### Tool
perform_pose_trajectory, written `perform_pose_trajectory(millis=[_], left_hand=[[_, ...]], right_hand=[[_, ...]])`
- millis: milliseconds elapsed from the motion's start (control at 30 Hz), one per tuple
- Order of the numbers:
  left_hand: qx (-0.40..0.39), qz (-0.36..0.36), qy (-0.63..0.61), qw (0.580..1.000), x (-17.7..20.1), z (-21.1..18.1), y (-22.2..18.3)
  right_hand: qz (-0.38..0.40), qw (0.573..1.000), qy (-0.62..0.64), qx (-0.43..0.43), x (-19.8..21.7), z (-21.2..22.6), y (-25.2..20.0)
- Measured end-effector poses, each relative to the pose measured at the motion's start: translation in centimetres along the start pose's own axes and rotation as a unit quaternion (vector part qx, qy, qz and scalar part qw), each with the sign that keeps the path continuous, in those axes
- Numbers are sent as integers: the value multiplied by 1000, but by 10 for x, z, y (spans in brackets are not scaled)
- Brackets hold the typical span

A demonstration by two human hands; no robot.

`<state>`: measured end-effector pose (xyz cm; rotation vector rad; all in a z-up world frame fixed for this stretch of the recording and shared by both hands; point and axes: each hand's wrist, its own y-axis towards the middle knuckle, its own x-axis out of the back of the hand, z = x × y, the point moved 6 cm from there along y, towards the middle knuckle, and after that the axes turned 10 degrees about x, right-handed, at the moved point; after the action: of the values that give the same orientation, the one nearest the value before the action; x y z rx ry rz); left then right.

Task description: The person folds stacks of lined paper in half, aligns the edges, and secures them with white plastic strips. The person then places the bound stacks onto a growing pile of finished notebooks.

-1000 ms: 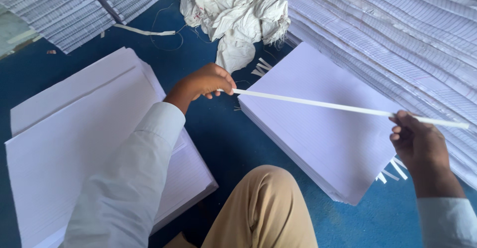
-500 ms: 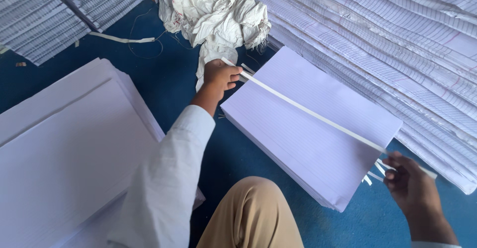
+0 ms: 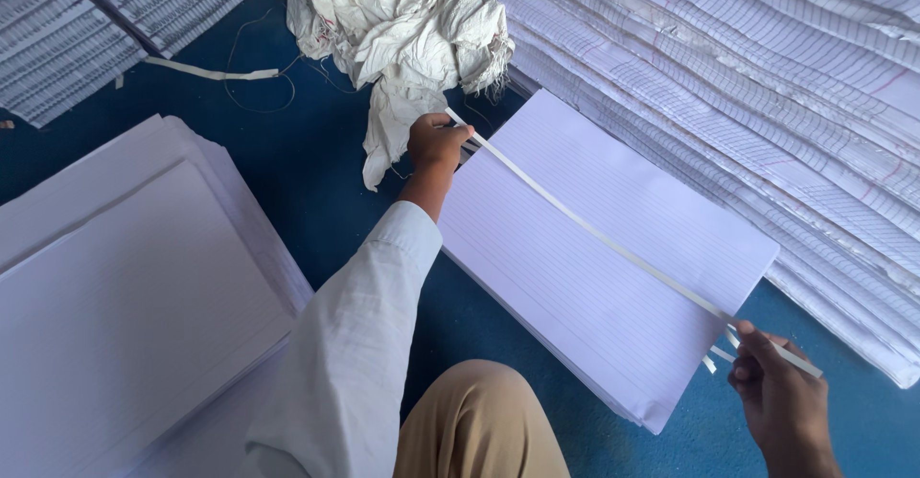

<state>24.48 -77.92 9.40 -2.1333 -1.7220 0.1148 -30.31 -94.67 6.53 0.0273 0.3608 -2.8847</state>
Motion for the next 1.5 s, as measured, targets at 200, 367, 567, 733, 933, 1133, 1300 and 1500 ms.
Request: perform_pose_trajectory(millis=[200,367,567,733,933,1133,1300,1500], left_hand=[[-43,-25,66,997,7,8,10],[-162,-94,249,950,12,-11,-11],[-209,-32,360,908,-4,-21,-56],[-228,-32,388,892,-8,-21,-73],[-179,0,374,910,-8,-9,-69],[-189,-8,376,907,-10,-8,-65],[-172,-2,382,908,-11,-6,-64],[-172,-11,361,917,-11,-6,-66]], right_hand=[[1,1000,-20,-14,-4,1,3],[6,1000,2,-8,-5,-5,4],[-5,1000,3,-18,-9,-11,1],[-11,1000,9,-24,-9,-14,-2],[-27,998,8,-58,-12,-19,-4],[-20,997,32,-60,-12,-23,-5],[-31,998,30,-52,-9,-21,-7],[-28,999,17,-38,-7,-23,-8]])
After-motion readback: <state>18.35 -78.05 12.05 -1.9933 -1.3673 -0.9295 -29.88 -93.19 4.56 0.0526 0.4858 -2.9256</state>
